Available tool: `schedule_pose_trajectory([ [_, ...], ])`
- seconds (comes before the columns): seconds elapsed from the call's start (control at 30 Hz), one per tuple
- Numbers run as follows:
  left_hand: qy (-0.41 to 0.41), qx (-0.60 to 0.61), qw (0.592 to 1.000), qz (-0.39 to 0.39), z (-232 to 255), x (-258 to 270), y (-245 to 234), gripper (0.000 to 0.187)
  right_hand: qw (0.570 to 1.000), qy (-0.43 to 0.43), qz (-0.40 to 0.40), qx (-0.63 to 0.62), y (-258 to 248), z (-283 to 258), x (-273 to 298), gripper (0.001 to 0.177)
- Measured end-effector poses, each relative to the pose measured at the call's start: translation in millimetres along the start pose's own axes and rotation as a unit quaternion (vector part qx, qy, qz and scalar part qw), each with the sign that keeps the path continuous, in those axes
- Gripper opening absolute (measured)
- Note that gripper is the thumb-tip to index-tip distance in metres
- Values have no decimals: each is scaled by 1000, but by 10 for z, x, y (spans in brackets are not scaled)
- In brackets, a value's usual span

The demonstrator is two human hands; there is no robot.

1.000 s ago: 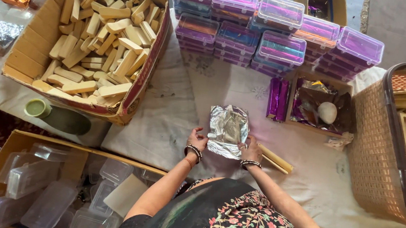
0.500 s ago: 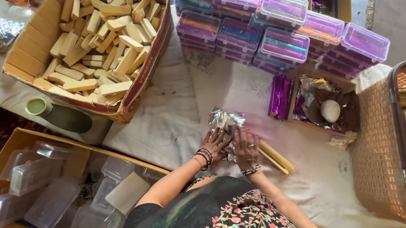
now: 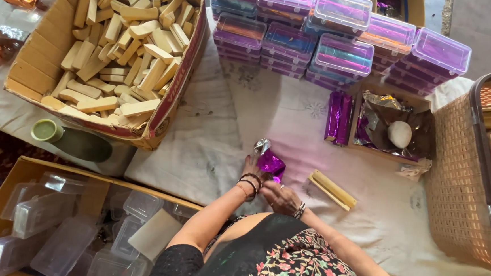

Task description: Wrap wooden blocks in aluminum foil and insert them into purple plastic sleeves.

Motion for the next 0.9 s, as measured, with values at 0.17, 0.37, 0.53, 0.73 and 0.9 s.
schedule_pose_trajectory([
  [0.17, -2, 29, 989, -143, 205, 208, -1563, 91, 985, 130, 72, 85, -315, 206, -161, 34],
  [0.37, -67, 163, 984, -33, -29, 83, -1289, 90, 949, 236, -1, 208, -423, 361, -73, 50],
  [0.53, -176, 308, 916, 187, -587, -138, -1240, 73, 942, 259, -59, 205, -340, 453, -27, 75],
  [0.73, -239, 732, 635, 62, -805, -574, -780, 85, 947, 272, -69, 154, -353, 469, -62, 79],
  [0.9, -242, 675, 696, 32, -1271, -860, -337, 50, 940, 282, -86, 174, -269, 544, -4, 85],
])
Point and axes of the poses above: each hand's wrist, its own x-axis away from the middle knuckle, its own y-axis out of the palm, z = x × y, the point moved 8 cm from there along -x, towards the middle knuckle, and after that the axes turned 8 degrees about z, right-handed, at the moved point
